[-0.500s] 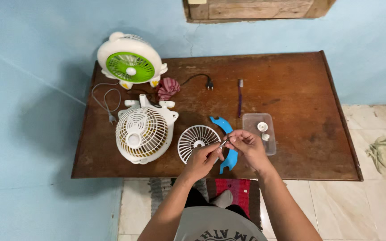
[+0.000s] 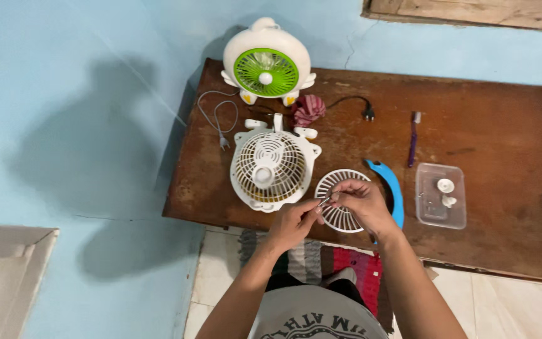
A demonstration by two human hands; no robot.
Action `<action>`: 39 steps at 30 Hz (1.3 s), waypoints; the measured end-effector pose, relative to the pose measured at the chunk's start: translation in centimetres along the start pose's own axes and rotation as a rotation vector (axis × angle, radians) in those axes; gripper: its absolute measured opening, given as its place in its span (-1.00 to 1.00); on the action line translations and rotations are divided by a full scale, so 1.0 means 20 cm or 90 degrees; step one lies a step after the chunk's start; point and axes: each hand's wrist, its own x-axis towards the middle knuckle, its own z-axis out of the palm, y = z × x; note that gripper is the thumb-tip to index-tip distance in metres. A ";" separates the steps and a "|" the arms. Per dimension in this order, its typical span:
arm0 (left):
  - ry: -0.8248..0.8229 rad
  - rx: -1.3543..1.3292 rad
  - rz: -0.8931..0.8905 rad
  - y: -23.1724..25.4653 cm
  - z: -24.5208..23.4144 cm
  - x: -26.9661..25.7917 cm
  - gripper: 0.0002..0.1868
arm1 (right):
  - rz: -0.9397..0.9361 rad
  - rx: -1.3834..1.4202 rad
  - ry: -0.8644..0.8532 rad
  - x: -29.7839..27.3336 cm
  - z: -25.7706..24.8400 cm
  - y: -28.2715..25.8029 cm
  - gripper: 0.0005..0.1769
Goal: The person uses a screwdriver to tighten screws on the base of a disassembled white electric fan. They repeatedly insert the screwdriver, turn it, and remove it to secure the fan's base components on a wooden table.
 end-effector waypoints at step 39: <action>-0.055 -0.419 -0.226 -0.72 -0.56 -0.24 -0.61 | -0.091 0.298 0.269 -0.08 0.51 0.72 -0.75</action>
